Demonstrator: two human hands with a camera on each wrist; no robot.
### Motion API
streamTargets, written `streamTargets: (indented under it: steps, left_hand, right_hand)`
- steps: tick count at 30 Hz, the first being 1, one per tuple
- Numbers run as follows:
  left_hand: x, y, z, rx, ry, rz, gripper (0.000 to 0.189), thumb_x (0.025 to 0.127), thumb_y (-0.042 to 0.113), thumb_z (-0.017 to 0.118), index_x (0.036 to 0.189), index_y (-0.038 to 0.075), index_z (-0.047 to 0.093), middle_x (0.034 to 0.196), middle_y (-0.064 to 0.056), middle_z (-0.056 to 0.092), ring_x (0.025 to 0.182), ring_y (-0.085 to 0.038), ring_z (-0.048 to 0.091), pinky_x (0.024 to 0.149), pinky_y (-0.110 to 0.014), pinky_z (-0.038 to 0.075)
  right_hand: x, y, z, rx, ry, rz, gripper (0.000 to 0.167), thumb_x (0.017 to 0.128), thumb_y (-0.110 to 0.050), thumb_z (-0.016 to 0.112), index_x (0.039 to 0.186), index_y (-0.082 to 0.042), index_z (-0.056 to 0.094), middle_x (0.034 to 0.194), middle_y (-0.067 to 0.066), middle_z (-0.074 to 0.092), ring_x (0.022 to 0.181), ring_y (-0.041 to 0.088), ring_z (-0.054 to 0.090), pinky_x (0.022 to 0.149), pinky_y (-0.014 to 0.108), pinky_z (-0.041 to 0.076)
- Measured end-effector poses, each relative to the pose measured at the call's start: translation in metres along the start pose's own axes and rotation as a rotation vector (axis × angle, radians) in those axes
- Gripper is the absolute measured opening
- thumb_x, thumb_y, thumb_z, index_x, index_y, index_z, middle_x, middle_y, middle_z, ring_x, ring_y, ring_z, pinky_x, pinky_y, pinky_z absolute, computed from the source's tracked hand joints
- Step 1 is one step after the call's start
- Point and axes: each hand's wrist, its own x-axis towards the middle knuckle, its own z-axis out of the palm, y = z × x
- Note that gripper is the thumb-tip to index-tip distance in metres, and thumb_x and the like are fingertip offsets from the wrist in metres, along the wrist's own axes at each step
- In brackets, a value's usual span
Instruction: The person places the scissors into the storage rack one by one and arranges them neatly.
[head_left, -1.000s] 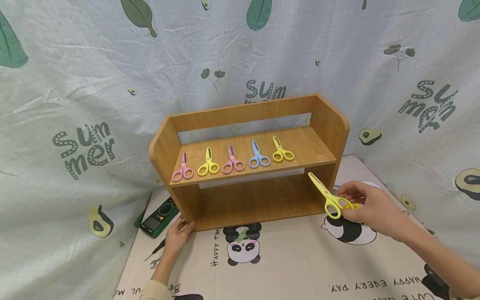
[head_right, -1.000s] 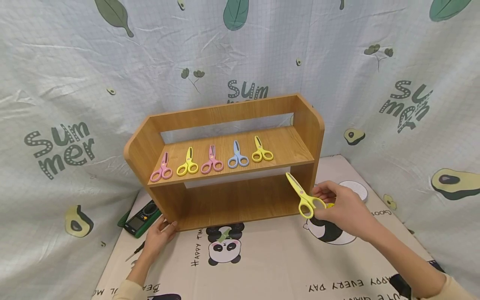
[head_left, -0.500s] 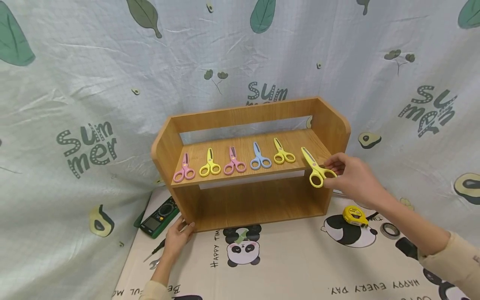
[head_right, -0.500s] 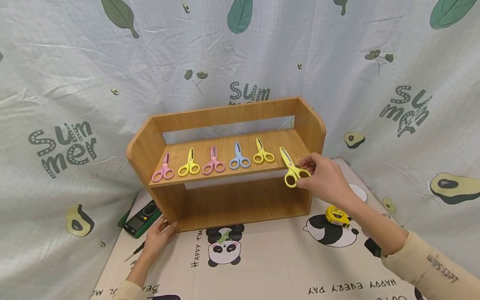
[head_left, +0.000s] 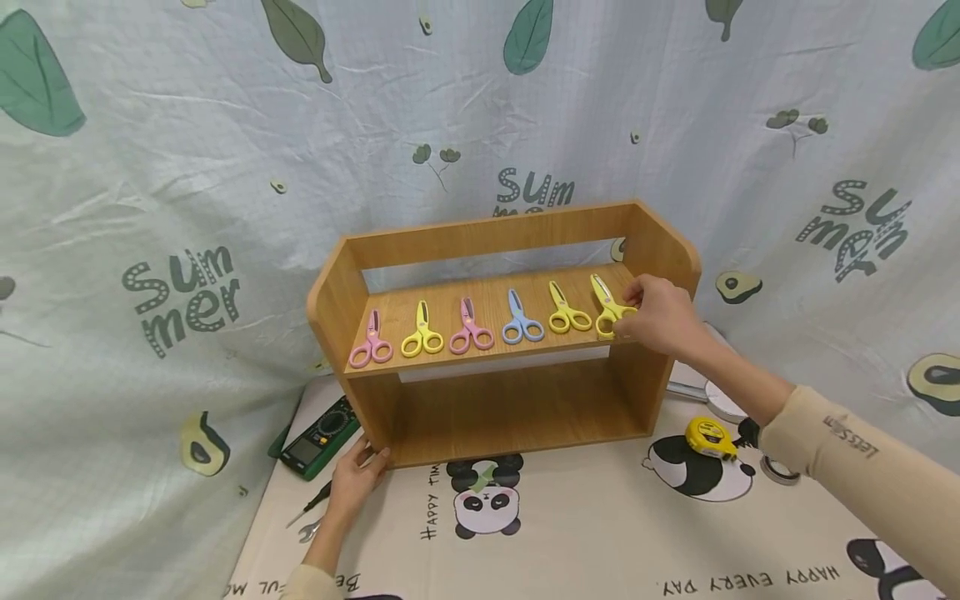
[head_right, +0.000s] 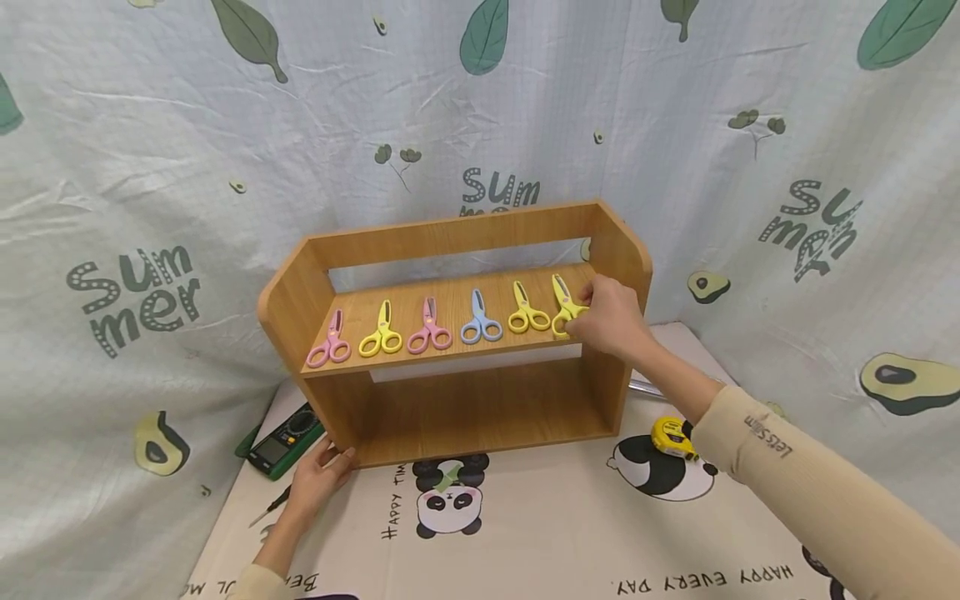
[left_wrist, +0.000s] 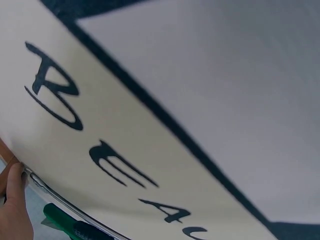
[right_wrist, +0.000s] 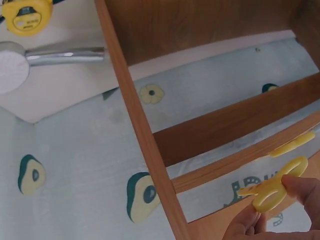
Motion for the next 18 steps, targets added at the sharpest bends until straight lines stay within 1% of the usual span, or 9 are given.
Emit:
streamTargets:
  steps: [4,9,12,15,18]
  left_hand:
    - [0.0,0.0,0.0,-0.014,-0.004,-0.006,0.067,0.106,0.015,0.06,0.163,0.003,0.028,0.158,-0.035,0.04,0.136,-0.047,0.057,0.105,-0.046,0.057]
    - [0.001,0.001,0.0,-0.025,-0.01,-0.005,0.067,0.106,0.015,0.059,0.163,0.002,0.026,0.159,-0.036,0.037,0.137,-0.049,0.055,0.107,-0.046,0.056]
    - [0.001,0.001,0.0,-0.023,-0.014,-0.008,0.068,0.106,0.015,0.059,0.164,0.001,0.026,0.16,-0.036,0.037,0.137,-0.048,0.055,0.107,-0.046,0.056]
    - [0.001,0.0,0.001,-0.019,-0.014,-0.012,0.068,0.106,0.015,0.059,0.164,0.001,0.026,0.16,-0.036,0.036,0.138,-0.048,0.054,0.107,-0.047,0.055]
    - [0.002,0.0,0.001,-0.015,-0.015,-0.011,0.068,0.106,0.015,0.06,0.164,0.001,0.026,0.16,-0.036,0.036,0.138,-0.049,0.054,0.107,-0.047,0.055]
  right_hand:
    - [0.015,0.0,0.001,-0.033,-0.011,0.015,0.04,0.084,-0.008,0.077,0.114,0.011,0.059,0.102,0.022,0.057,0.095,0.035,0.052,0.072,0.034,0.045]
    - [0.029,0.0,0.004,-0.087,-0.041,0.033,0.025,0.082,-0.005,0.076,0.09,0.002,0.054,0.084,0.011,0.044,0.078,0.026,0.046,0.06,0.029,0.036]
    - [0.037,0.002,0.005,-0.106,-0.061,0.028,0.029,0.081,-0.004,0.075,0.076,-0.004,0.047,0.073,0.005,0.037,0.067,0.02,0.04,0.055,0.027,0.031]
    - [0.044,0.004,0.003,-0.119,-0.085,0.032,0.035,0.08,-0.004,0.075,0.068,-0.008,0.042,0.065,0.0,0.032,0.062,0.017,0.036,0.053,0.026,0.029]
    - [0.048,0.004,0.0,-0.142,-0.118,0.056,0.036,0.08,-0.004,0.073,0.063,-0.01,0.041,0.06,-0.002,0.03,0.058,0.015,0.035,0.052,0.025,0.028]
